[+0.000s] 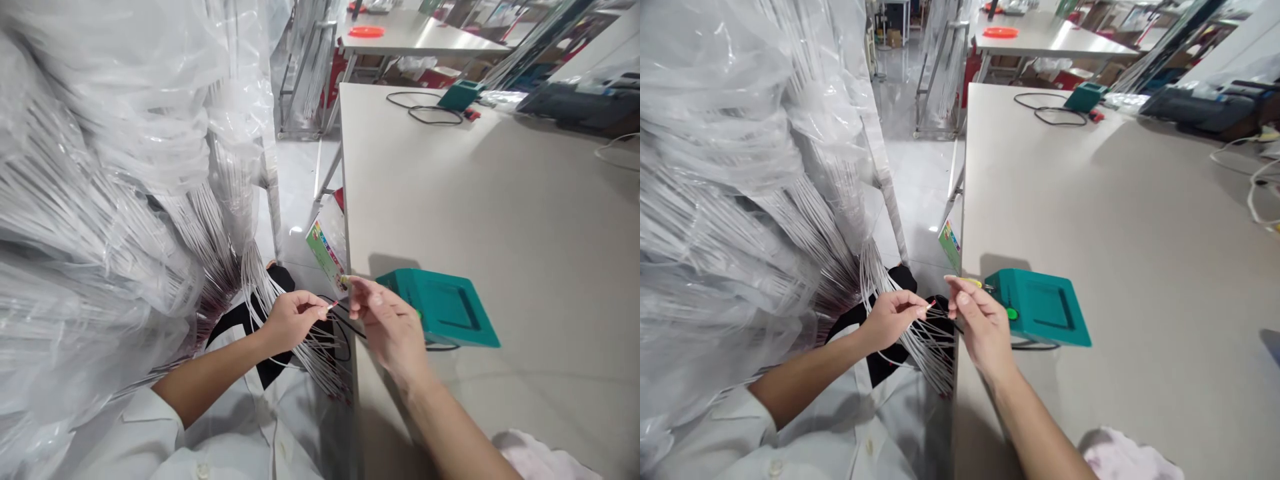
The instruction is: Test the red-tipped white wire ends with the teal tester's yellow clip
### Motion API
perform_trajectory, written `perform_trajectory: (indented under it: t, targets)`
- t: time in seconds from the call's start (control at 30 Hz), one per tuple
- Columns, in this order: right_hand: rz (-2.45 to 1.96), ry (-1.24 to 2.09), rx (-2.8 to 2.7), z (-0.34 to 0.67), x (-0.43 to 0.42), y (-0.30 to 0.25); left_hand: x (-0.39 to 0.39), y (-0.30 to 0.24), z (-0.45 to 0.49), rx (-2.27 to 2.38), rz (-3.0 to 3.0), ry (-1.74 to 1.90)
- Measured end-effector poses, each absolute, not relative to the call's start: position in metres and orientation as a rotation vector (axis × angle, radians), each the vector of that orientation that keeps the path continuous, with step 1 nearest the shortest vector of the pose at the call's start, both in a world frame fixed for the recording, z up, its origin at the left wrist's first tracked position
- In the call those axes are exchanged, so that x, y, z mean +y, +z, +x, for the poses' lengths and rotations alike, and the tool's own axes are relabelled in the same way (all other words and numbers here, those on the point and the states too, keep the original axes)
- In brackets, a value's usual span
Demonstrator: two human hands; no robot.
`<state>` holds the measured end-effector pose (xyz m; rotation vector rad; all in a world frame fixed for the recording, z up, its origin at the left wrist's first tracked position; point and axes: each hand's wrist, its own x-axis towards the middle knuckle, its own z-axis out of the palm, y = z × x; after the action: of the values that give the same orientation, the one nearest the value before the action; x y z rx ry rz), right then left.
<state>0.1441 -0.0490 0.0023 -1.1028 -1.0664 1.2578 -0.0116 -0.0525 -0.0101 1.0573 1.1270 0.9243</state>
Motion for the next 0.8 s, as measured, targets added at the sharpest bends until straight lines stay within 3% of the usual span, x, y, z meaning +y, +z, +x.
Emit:
perform_trajectory:
  t: [0.33, 0.6, 0.8]
  targets:
    - [-1.049, 1.179, -1.299, 0.155, -0.054, -0.011, -0.08, -0.052, -0.026, 1.062, 1.432, 0.469]
    - [-1.255, 1.385, -1.538, 0.122, -0.043, -0.018, -0.033, -0.099, -0.097, 1.688, 1.014, 1.094]
    - [-1.505, 1.239, -1.871, 0.044, 0.019, -0.052, -0.01, -0.135, -0.11, 1.724, 0.841, 1.204]
